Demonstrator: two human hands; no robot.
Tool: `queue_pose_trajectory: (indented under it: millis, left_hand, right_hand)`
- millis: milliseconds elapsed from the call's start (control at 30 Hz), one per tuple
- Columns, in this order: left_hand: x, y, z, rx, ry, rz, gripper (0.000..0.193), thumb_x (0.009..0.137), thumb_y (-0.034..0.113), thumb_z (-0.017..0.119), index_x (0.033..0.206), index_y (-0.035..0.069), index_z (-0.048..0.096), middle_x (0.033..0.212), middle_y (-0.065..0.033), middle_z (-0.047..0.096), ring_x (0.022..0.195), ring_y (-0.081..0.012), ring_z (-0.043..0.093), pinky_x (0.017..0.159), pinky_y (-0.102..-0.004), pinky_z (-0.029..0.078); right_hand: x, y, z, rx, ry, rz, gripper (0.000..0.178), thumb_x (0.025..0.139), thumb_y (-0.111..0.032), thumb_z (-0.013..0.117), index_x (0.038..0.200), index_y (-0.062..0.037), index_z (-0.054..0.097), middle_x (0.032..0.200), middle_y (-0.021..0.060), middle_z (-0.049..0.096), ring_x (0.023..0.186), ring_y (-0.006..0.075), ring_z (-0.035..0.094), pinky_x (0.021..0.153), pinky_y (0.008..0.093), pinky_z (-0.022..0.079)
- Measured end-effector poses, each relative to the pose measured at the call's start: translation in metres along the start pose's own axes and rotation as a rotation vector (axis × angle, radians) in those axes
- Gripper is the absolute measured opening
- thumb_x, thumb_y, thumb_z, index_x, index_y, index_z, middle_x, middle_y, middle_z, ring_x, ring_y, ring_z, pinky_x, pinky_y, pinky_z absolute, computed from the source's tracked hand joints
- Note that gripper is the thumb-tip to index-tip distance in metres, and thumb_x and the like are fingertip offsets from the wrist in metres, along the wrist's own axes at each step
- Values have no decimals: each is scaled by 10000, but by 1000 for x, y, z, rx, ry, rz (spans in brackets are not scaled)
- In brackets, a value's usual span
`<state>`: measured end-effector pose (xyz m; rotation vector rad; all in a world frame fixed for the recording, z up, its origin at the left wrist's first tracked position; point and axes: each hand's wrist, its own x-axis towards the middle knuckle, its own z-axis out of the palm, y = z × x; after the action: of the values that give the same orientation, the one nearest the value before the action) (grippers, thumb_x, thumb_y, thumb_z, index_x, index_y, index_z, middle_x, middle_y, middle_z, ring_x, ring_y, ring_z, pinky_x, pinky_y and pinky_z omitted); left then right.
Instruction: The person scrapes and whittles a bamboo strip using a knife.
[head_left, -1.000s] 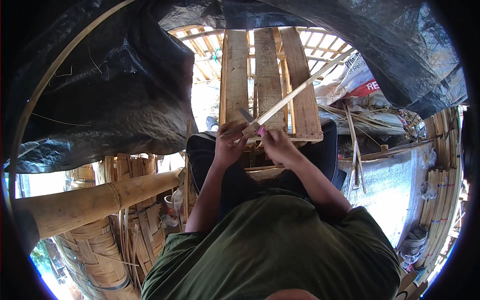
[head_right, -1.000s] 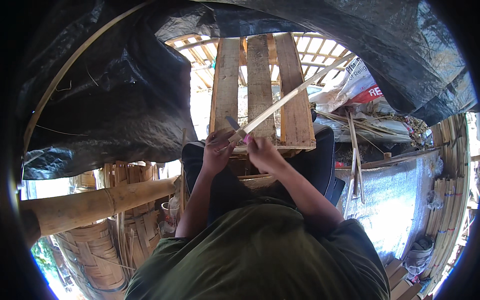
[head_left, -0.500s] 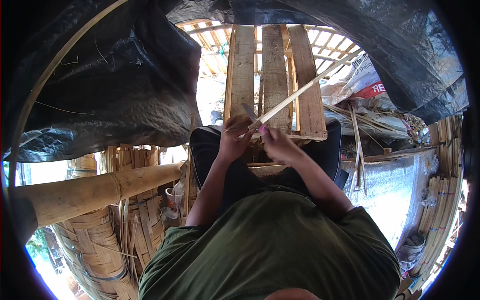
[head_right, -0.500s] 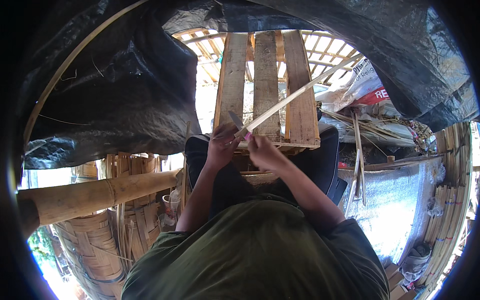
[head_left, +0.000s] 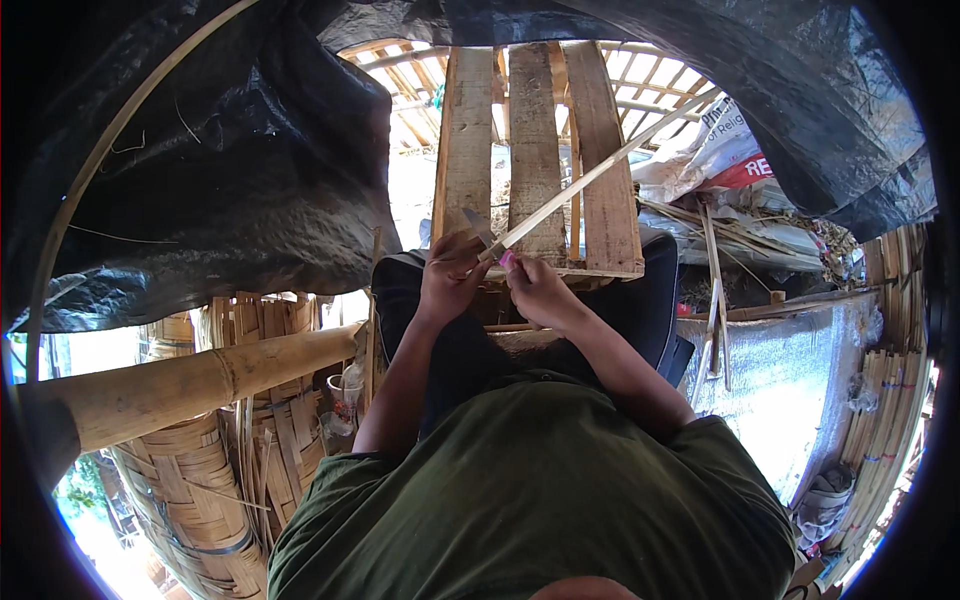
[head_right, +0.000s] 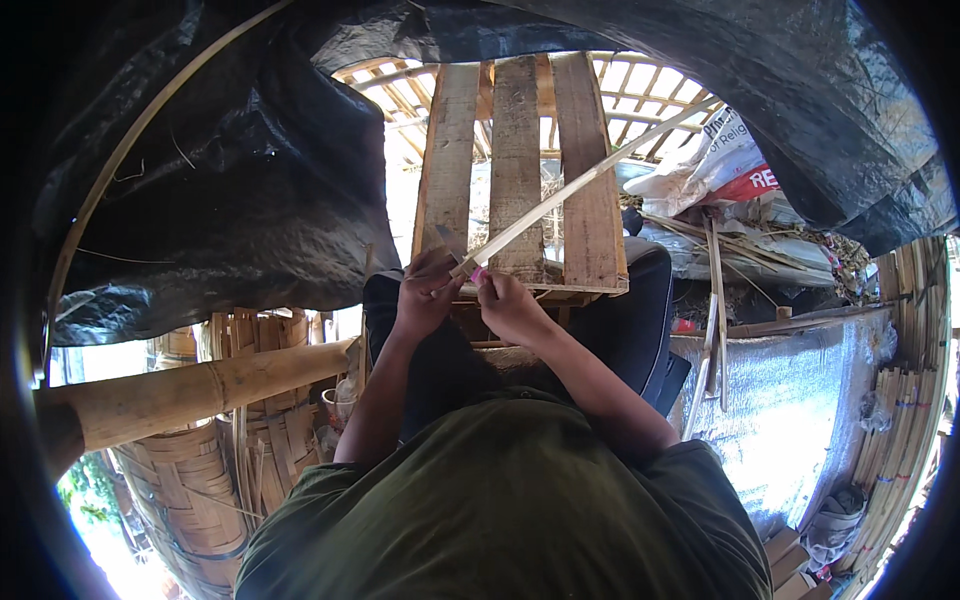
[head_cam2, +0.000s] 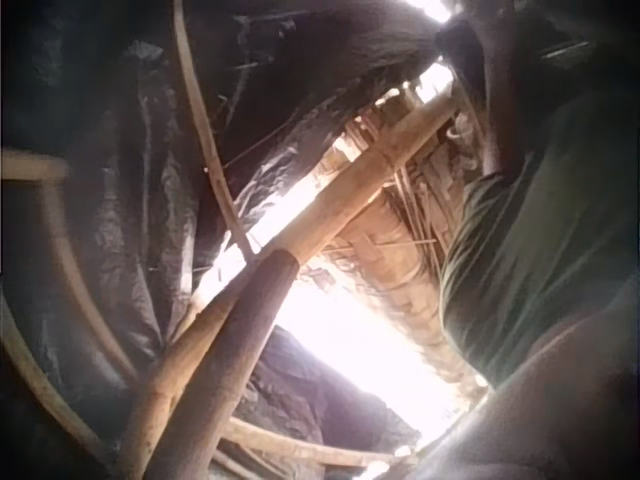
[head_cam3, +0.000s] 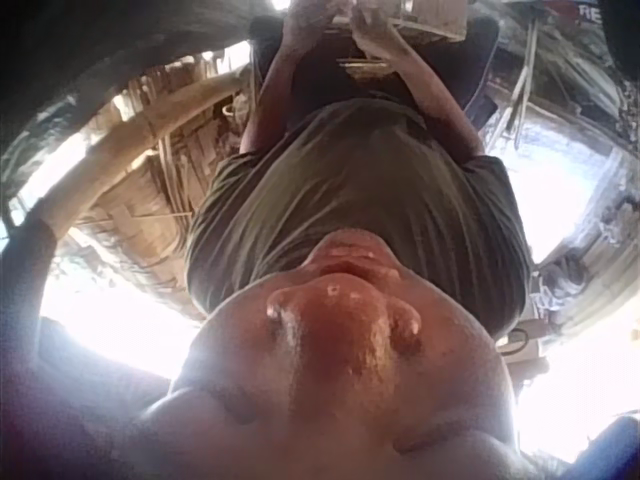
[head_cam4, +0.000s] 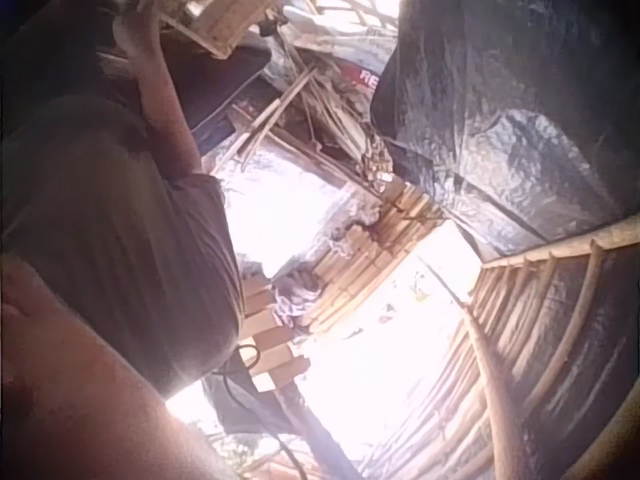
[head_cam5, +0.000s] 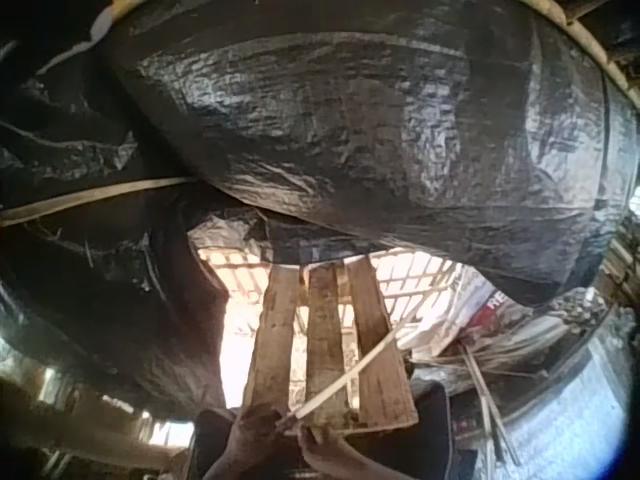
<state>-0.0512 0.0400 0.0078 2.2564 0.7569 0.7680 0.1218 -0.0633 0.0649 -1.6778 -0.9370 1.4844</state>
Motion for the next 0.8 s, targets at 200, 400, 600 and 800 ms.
queue_pose_trajectory:
  millis: [200,400,600,800]
  left_hand:
    - [-4,-7,4,45,16,-51,34,853,63,753,837,47,728,934,-92,761,1013,-219,719,1113,-469,378]
    - [2,2,5,8,87,-30,73,858,78,758,807,50,714,745,-65,687,871,-217,717,1108,-465,382]
    - [-3,-5,4,28,44,-56,140,871,112,766,757,56,707,662,-41,619,725,-211,663,1084,-443,403]
    - [-4,-10,3,43,31,-37,195,876,133,770,720,51,685,634,-49,580,687,-227,636,1063,-433,425]
  right_hand:
    - [-1,-8,2,10,3,-5,435,1096,-322,393,1110,70,582,572,130,559,438,236,591,477,411,464]
    - [10,5,5,-76,61,-49,437,1087,-306,404,1037,100,556,615,200,600,506,295,650,522,441,478]
    - [4,-17,4,-48,-23,128,402,1094,-330,371,1187,31,520,584,62,503,351,181,494,360,361,396]
    - [-2,-35,3,-19,-43,141,421,1079,-278,396,1046,114,546,633,189,597,447,289,598,437,431,449]
